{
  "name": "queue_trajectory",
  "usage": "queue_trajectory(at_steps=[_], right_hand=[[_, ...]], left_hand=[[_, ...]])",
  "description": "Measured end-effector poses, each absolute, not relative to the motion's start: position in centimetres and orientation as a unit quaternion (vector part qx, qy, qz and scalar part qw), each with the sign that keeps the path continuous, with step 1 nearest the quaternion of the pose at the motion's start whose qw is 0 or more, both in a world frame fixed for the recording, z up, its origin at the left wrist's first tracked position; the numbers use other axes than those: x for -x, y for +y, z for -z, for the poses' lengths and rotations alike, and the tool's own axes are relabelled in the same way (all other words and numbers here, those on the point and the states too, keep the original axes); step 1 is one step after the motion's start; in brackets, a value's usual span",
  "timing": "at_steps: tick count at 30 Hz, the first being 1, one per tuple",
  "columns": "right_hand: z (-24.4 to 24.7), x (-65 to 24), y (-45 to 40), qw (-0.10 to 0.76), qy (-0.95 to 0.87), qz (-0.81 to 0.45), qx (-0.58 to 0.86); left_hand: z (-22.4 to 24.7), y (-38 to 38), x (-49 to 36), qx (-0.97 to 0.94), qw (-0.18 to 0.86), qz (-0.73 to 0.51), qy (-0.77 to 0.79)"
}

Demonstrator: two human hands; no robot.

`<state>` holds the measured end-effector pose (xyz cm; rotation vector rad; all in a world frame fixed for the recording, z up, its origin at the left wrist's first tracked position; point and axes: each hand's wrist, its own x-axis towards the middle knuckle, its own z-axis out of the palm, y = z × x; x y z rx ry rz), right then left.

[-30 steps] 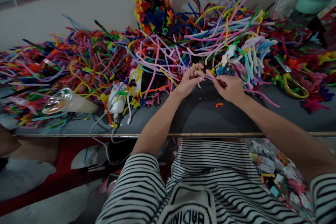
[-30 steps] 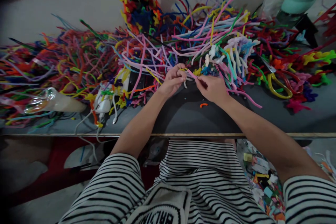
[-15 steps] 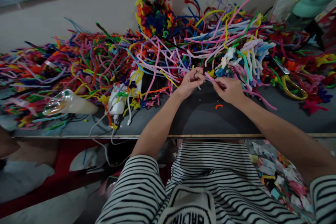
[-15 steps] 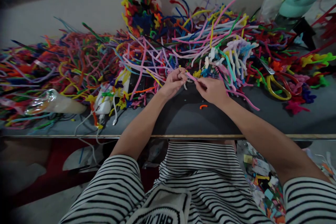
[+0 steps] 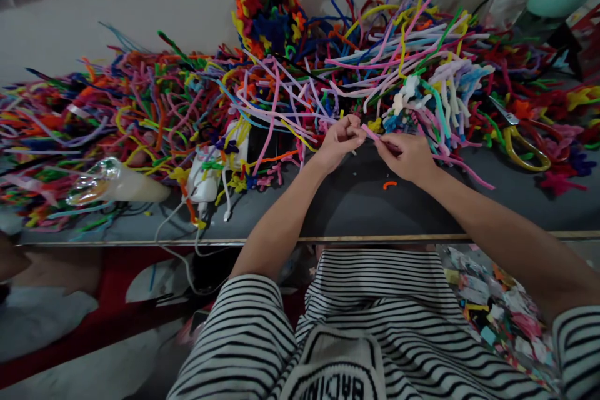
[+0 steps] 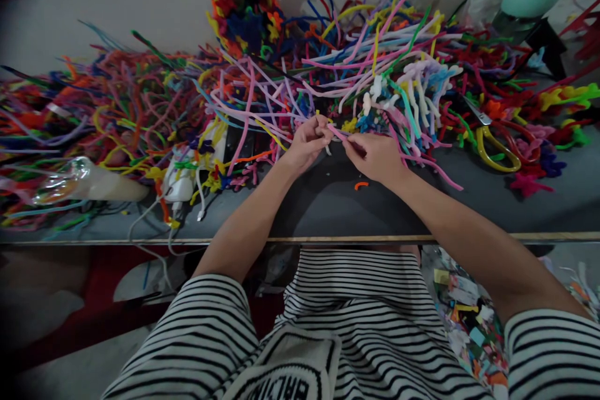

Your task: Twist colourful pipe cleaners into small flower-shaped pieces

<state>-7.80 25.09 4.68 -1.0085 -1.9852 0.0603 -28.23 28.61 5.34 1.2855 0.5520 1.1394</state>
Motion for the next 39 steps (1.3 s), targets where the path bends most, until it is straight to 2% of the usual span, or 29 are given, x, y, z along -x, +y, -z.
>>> queue_trajectory(at_steps=[39], right_hand=[[-4.6,7.8,25.1,0.412,-0.808,-0.003,0.421]], left_hand=[[-4.1,29.2,28.5,-0.548,0.59,-0.52,0.286]])
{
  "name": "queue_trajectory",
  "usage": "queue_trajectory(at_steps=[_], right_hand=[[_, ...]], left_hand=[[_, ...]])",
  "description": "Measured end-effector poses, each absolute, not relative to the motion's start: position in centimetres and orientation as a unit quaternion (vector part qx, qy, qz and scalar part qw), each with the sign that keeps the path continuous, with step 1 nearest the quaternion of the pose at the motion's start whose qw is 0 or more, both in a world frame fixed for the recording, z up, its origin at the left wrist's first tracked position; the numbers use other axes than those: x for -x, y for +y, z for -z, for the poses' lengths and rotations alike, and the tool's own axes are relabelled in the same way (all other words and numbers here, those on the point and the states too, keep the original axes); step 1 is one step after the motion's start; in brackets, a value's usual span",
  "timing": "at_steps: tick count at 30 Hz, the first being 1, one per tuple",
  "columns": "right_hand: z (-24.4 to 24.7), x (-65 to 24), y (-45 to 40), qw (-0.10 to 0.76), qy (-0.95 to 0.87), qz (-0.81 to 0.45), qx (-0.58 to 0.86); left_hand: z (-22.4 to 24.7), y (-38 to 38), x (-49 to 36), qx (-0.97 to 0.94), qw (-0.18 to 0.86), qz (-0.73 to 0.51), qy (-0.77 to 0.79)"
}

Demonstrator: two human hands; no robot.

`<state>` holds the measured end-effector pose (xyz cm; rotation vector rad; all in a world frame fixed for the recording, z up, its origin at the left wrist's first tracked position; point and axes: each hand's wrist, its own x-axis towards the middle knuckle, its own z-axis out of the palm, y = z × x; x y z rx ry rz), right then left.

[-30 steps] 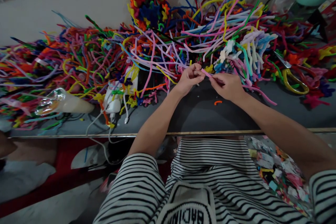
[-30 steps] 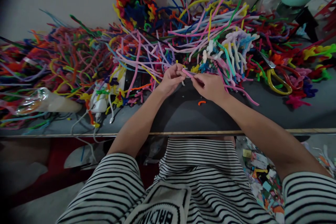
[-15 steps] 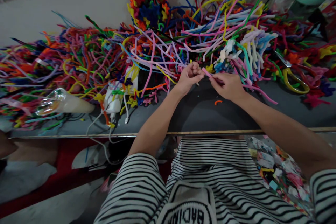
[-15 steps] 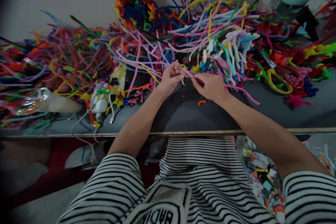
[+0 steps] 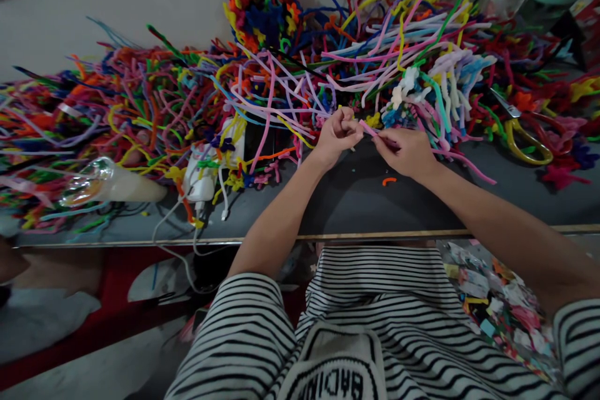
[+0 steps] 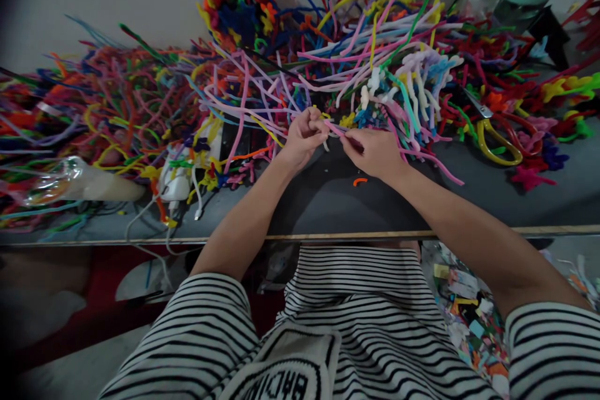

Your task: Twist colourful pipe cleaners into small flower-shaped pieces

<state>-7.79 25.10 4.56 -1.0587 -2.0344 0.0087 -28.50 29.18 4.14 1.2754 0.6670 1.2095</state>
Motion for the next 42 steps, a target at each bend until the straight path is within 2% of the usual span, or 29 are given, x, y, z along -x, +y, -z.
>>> queue_trajectory(at_steps=[33,42], right_hand=[[-4.9,7.8,24.9,0.397,-0.813,-0.022,0.425],[-4.7,7.7,25.0,0.404,-0.81,-0.018,0.425]], left_hand=[[-5.5,28.7,28.8,-0.538,0.554,-0.559,0.302],[-7.0,28.6,29.0,-0.491,0.64,-0.517,0.285]])
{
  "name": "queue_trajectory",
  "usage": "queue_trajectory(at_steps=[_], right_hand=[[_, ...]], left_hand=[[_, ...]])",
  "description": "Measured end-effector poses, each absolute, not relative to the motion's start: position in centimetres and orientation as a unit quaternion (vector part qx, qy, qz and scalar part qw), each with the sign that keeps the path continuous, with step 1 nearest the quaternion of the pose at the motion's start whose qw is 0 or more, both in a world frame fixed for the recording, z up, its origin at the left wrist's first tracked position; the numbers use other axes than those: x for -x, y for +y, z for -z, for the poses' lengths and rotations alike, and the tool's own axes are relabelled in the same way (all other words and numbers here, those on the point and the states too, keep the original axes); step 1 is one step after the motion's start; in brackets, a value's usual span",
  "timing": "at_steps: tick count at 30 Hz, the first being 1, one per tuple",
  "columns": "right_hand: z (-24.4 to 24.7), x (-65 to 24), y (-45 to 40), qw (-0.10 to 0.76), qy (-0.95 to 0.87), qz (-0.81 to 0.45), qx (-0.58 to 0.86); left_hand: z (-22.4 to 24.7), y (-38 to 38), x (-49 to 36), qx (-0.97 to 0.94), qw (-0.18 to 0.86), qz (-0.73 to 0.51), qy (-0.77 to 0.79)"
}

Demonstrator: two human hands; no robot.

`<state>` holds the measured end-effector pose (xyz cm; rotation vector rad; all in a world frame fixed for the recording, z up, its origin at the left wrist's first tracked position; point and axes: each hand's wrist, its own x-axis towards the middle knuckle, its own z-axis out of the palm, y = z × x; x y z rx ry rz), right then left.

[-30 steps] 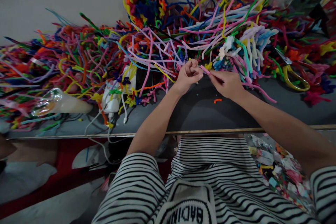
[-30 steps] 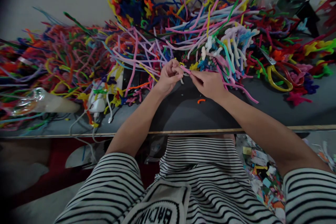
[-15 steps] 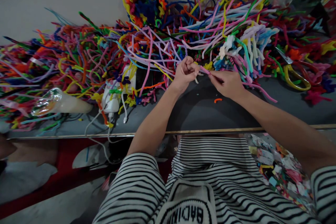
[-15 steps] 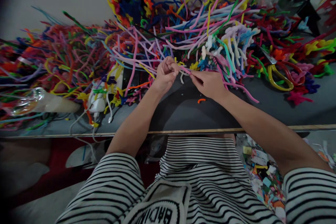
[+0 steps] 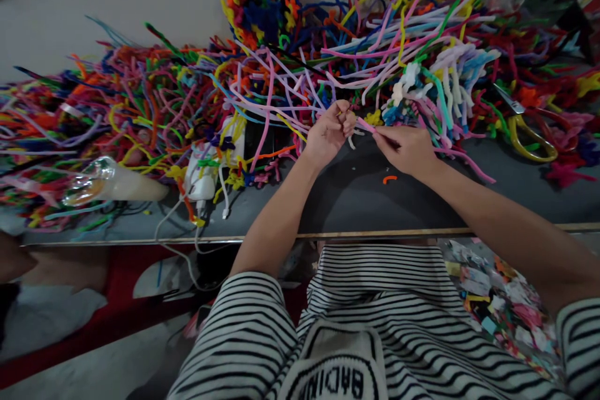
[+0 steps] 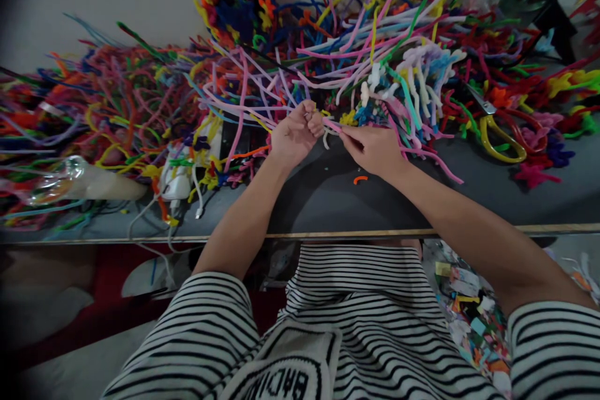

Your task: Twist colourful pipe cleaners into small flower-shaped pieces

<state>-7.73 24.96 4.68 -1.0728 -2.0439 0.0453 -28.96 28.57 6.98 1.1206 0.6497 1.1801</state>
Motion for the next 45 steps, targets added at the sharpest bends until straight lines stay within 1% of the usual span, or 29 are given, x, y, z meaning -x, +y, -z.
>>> queue_trajectory(at_steps=[4,13,29,38,45], right_hand=[[-4.6,7.7,25.0,0.401,-0.812,-0.018,0.423],[-4.5,7.7,25.1,0.388,-0.819,-0.007,0.423],[-4.6,7.6,25.1,0.39,-0.82,0.003,0.419],[-4.7,7.6,25.2,0.394,-0.821,0.001,0.414],[-4.4,7.7,25.3,0.385,-0.826,-0.008,0.411]], left_hand=[[-6.8,28.6,28.7,-0.491,0.653,-0.503,0.282],[-6.3,28.4,28.6,-0.483,0.641,-0.513,0.304],[-7.4,27.8,28.4,-0.46,0.673,-0.506,0.283],[-7.1,28.0,28.3,-0.47,0.63,-0.529,0.32],[-6.7,28.6,28.5,-0.445,0.63,-0.534,0.346]])
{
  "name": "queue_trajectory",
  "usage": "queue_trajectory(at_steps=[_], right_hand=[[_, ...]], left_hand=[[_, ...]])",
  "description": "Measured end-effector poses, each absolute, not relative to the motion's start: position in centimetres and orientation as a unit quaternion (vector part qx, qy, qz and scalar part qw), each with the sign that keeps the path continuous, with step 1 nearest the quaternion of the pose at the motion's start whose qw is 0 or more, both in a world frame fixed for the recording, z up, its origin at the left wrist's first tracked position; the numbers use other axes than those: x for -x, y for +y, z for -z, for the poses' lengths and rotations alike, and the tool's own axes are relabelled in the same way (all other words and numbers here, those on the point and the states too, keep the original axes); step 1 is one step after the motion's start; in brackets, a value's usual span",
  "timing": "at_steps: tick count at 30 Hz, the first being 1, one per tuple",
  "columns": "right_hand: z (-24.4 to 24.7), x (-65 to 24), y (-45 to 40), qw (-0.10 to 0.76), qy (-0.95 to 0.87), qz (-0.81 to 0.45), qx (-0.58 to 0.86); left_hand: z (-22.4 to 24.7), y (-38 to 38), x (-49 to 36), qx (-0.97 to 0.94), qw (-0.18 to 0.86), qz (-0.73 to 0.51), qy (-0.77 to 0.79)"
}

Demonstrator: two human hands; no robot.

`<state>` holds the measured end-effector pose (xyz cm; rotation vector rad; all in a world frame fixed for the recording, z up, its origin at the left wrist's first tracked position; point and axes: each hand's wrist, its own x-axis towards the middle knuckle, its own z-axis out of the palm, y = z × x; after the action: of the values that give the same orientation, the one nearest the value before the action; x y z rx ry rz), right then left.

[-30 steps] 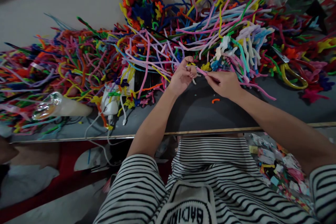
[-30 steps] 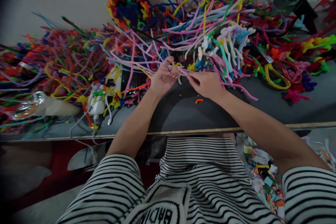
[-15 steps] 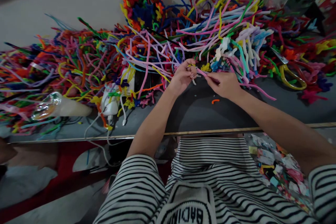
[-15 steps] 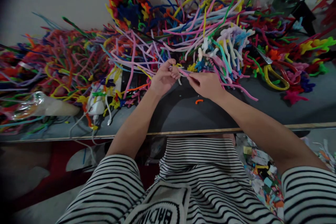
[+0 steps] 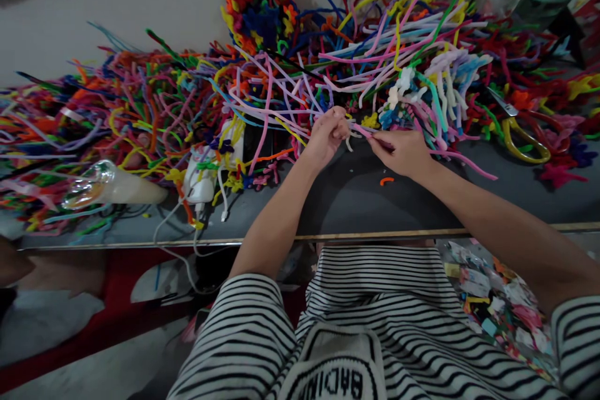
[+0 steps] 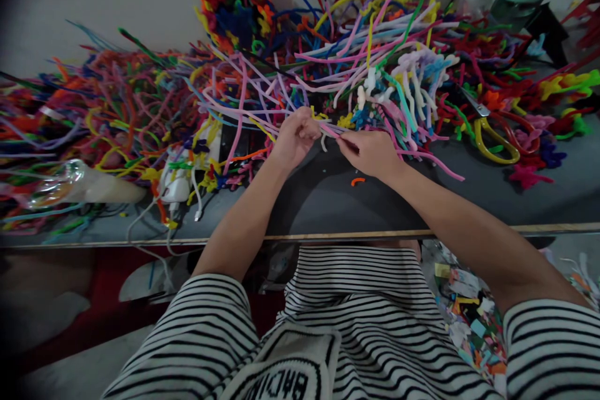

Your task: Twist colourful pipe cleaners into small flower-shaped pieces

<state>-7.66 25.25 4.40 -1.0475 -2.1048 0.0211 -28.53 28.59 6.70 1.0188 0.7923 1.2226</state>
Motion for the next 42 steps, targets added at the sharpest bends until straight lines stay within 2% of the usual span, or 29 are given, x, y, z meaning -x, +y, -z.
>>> queue_trajectory(at_steps=[16,23,30,36,42], right_hand=[[-4.8,7.6,25.1,0.426,-0.805,-0.007,0.413],[-4.5,7.4,25.4,0.397,-0.818,-0.032,0.415],[-4.7,7.4,25.5,0.412,-0.802,-0.059,0.429],[-5.0,7.4,25.4,0.443,-0.775,-0.103,0.439],[-5.5,7.5,25.1,0.462,-0.748,-0.147,0.453]], left_hand=[[-5.8,28.8,28.6,-0.504,0.61,-0.493,0.36],[-5.3,28.6,29.1,-0.57,0.637,-0.432,0.288],[-5.9,28.4,28.9,-0.615,0.626,-0.343,0.336],[-5.7,28.1,28.5,-0.644,0.548,-0.392,0.363],[-5.3,28.4,28.6,-0.642,0.569,-0.404,0.319]])
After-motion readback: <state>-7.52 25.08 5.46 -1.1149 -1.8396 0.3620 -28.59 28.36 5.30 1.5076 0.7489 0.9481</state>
